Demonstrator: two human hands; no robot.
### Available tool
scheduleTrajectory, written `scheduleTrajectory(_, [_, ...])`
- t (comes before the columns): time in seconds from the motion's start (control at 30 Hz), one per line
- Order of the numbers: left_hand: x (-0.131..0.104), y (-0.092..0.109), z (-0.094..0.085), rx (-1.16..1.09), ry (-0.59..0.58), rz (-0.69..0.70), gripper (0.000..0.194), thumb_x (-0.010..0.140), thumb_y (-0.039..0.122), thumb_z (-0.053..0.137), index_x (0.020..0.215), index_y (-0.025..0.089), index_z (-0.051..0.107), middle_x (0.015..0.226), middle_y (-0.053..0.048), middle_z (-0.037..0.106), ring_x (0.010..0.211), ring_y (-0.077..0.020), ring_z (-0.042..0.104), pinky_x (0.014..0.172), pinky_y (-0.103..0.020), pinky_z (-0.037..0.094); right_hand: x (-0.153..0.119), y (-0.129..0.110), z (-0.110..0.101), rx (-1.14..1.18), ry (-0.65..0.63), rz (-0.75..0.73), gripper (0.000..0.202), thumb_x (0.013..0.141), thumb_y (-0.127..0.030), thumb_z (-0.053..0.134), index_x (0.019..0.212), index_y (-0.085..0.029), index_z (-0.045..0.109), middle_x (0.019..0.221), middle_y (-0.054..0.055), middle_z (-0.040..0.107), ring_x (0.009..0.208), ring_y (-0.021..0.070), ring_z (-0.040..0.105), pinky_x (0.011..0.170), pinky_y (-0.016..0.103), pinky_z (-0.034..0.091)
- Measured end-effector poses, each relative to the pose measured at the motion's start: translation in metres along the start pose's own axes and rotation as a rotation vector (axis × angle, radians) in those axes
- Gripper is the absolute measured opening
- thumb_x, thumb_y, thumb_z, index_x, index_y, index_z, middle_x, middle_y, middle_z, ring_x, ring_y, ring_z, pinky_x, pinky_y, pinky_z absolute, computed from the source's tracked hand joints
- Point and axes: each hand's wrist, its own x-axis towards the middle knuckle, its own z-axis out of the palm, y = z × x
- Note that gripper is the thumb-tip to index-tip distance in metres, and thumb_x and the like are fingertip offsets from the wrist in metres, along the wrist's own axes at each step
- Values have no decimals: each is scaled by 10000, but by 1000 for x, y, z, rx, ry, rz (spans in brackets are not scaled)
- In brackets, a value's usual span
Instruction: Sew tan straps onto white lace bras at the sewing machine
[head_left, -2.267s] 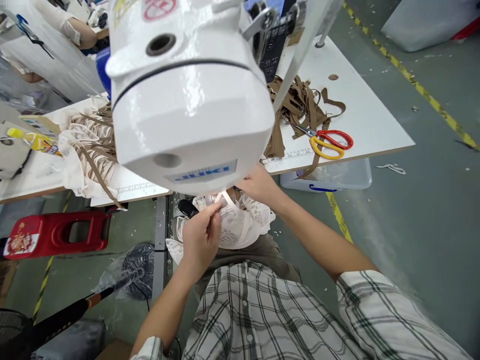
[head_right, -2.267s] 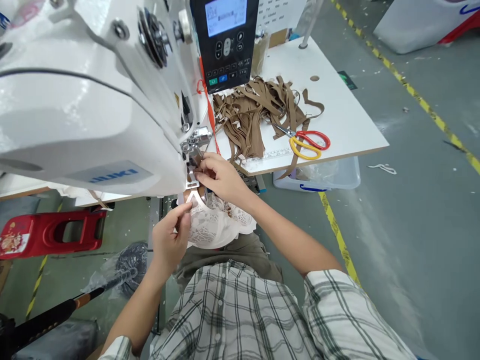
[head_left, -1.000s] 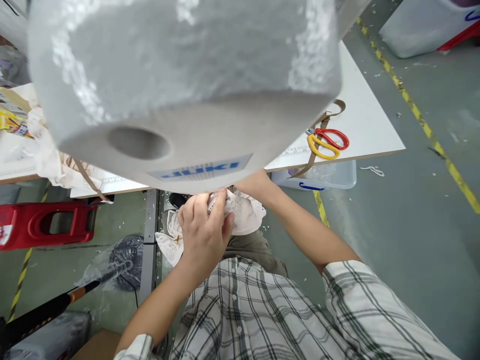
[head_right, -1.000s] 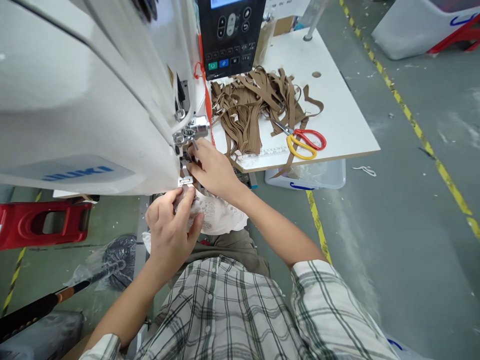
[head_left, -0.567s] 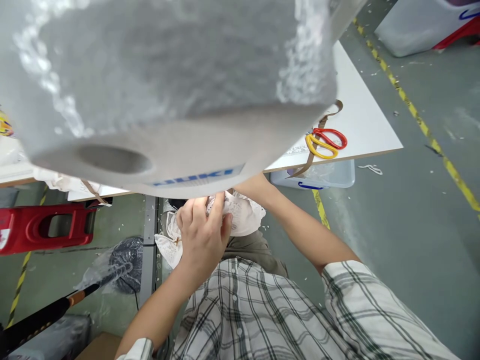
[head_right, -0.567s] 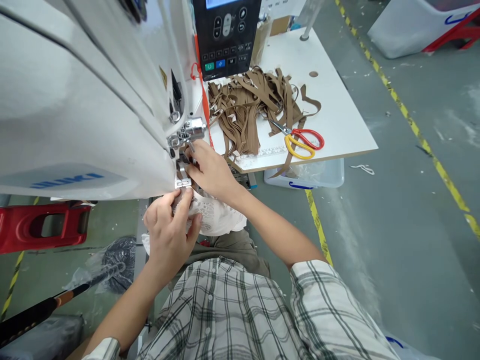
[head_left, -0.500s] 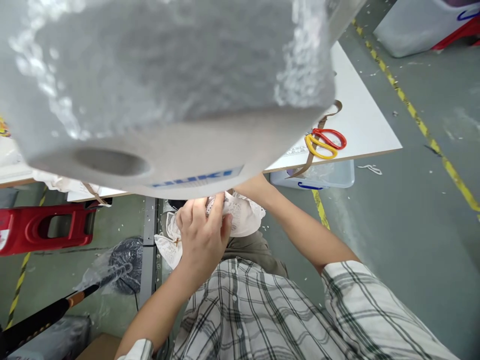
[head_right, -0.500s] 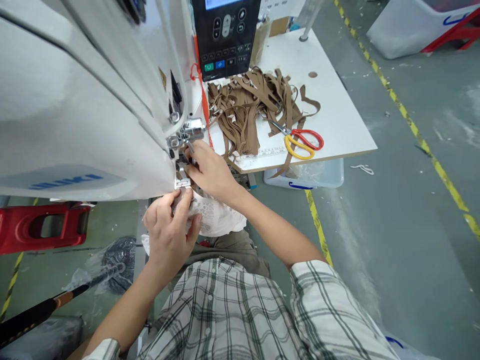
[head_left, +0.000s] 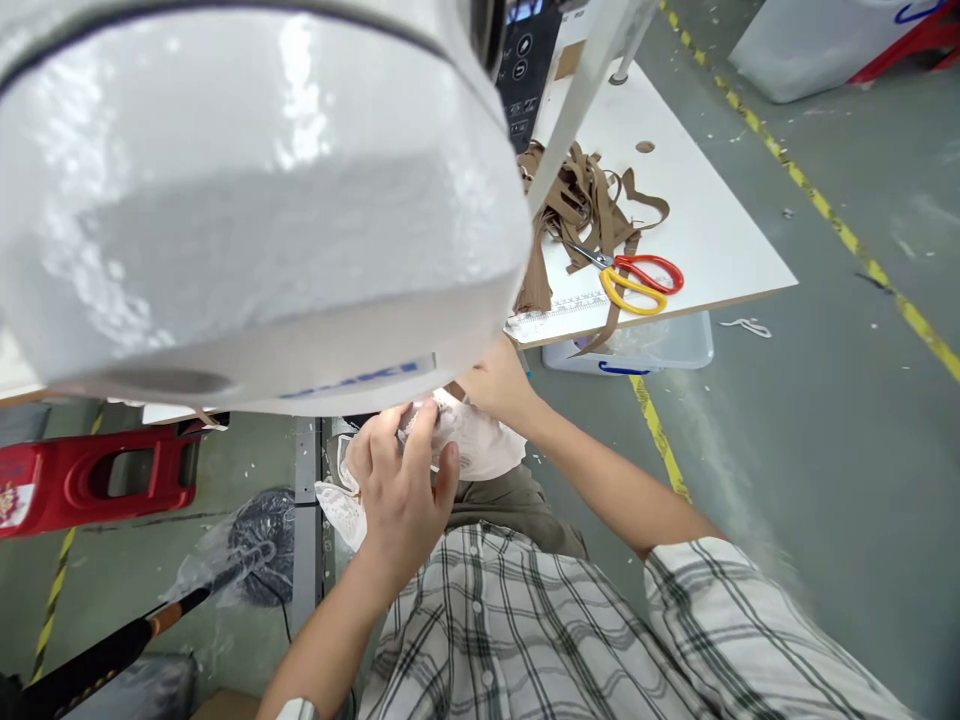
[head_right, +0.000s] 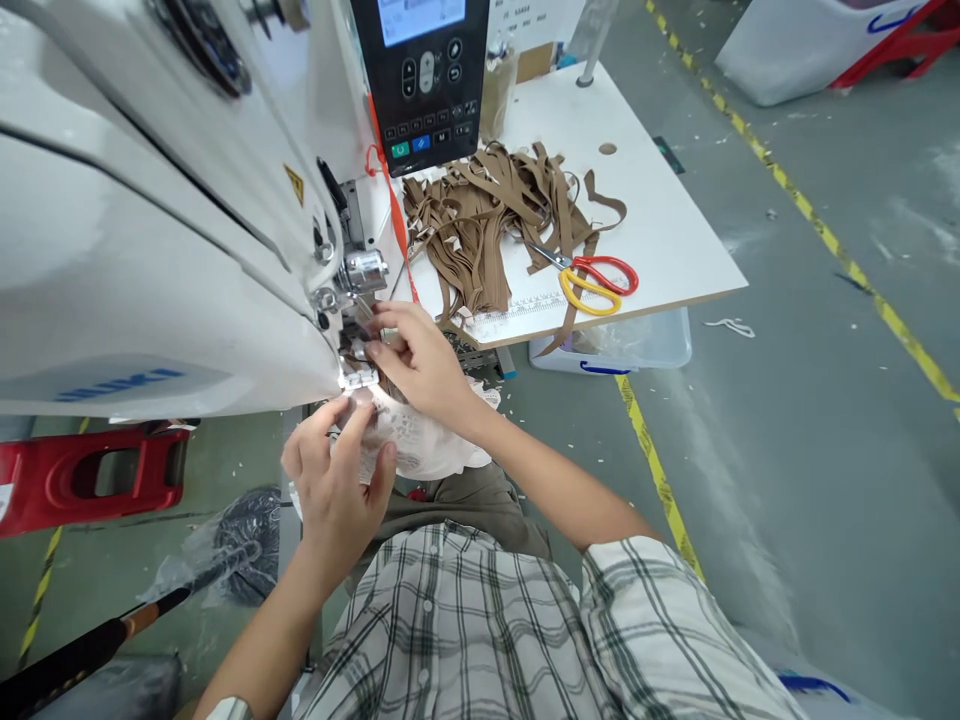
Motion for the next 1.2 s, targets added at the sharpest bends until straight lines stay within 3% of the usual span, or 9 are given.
scheduleTrajectory(0.1, [-3, -4, 0, -66, 47, -37, 427, 873, 255, 653, 1286, 172, 581, 1270, -195, 568, 1175, -316, 541, 1025, -471, 384, -22, 2, -4, 120, 31, 49, 170, 935, -361, 563, 1045, -236, 599, 1202, 63, 586, 758, 119, 577, 661, 279, 504])
scheduleTrajectory(0.27, [-5, -10, 5, -286, 81, -204, 440, 902, 267, 624, 1316, 182, 502, 1286, -177, 524, 1221, -290, 497, 1017, -454, 415, -49, 1, -5, 139, -31, 53, 173, 903, -366, 638, 993, -233, 573, 1010, 37, 586, 790, 130, 588, 719, 288, 514])
scheduleTrajectory(0.4, [-6, -17, 13, -654, -5, -461, 392, 971, 376, 527, 1314, 198, 458, 1278, -148, 537, 1201, -249, 543, 972, -386, 466, -54, -4, -2, 83, -20, 19, 181, 892, -376, 650, 947, -233, 553, 940, 29, 575, 811, 148, 583, 740, 303, 519])
scheduleTrajectory(0.5, [-5, -23, 17, -859, -102, -577, 367, 997, 460, 454, 1254, 201, 500, 1181, -113, 609, 1051, -214, 617, 874, -335, 503, -55, -6, -1, 68, -11, 32, 187, 895, -386, 642, 926, -231, 542, 916, 26, 573, 796, 150, 576, 728, 305, 516])
scheduleTrajectory(0.7, [2, -27, 10, -825, -76, -714, 333, 1000, 476, 438, 1067, 198, 608, 992, -57, 648, 883, -178, 603, 761, -269, 482, -58, -4, 1, 52, -32, 64, 222, 889, -425, 638, 934, -230, 542, 913, 30, 576, 835, 164, 578, 760, 314, 512])
scheduleTrajectory(0.87, [5, -27, 3, -815, -51, -743, 301, 1001, 417, 454, 885, 187, 610, 806, -12, 596, 713, -138, 530, 650, -231, 434, -58, -4, 0, 56, -50, 92, 250, 879, -444, 642, 950, -228, 538, 911, 28, 583, 839, 165, 585, 769, 313, 505])
scheduleTrajectory(1.2, [5, -28, 0, -782, 37, -750, 302, 999, 407, 470, 846, 189, 613, 790, -2, 572, 723, -131, 511, 668, -219, 410, -59, -13, -1, 34, -46, 157, 347, 840, -520, 666, 974, -226, 541, 908, 35, 597, 847, 181, 590, 701, 303, 478])
